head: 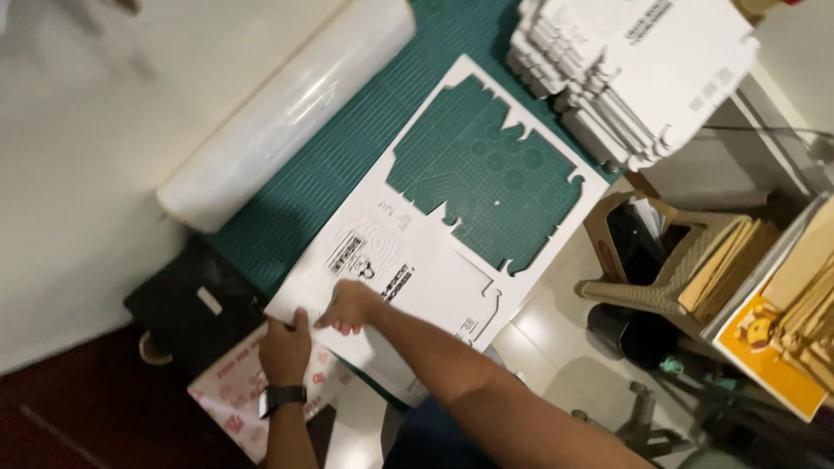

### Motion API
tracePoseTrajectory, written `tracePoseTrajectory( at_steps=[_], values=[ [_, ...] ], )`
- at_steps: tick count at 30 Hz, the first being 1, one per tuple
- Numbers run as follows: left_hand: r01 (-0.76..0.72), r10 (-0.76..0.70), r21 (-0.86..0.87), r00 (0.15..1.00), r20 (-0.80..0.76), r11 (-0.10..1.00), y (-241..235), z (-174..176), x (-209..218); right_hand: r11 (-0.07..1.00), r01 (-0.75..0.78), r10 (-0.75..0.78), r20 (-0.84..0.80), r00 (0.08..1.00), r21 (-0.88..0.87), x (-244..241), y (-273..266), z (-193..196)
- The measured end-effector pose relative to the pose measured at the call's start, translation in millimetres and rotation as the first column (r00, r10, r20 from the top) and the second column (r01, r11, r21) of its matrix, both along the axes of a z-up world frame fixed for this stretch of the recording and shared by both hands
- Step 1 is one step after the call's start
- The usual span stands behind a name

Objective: Manually punching out pre-cut cardboard templates from a larger sheet and stacking the finished pieces.

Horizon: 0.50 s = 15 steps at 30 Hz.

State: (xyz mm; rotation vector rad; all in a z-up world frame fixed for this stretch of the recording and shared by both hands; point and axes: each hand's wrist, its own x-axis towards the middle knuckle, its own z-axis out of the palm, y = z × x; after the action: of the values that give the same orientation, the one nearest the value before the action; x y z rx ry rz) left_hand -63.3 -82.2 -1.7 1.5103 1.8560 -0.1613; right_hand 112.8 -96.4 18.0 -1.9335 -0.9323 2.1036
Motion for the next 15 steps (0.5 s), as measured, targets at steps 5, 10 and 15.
tracePoseTrajectory(
  at_steps=[5,10,15],
  values=[
    [-0.091,0.121,-0.177,0.978,0.169,0.980,9.3,15.5,1.4,0.999,0.046,-0.046,-0.037,0.998,0.004,-7.2,1.5,-27.3],
    [-0.123,0.156,-0.204,0.976,0.154,0.971,13.0,12.0,-3.4,0.999,0.050,-0.051,-0.056,0.997,-0.005,-5.4,6.6,-15.7],
    [-0.144,0.161,-0.147,0.981,0.112,0.979,10.2,-10.3,-2.9,0.990,0.135,-0.137,-0.044,0.990,-0.048,-7.0,12.2,4.3]
  ],
)
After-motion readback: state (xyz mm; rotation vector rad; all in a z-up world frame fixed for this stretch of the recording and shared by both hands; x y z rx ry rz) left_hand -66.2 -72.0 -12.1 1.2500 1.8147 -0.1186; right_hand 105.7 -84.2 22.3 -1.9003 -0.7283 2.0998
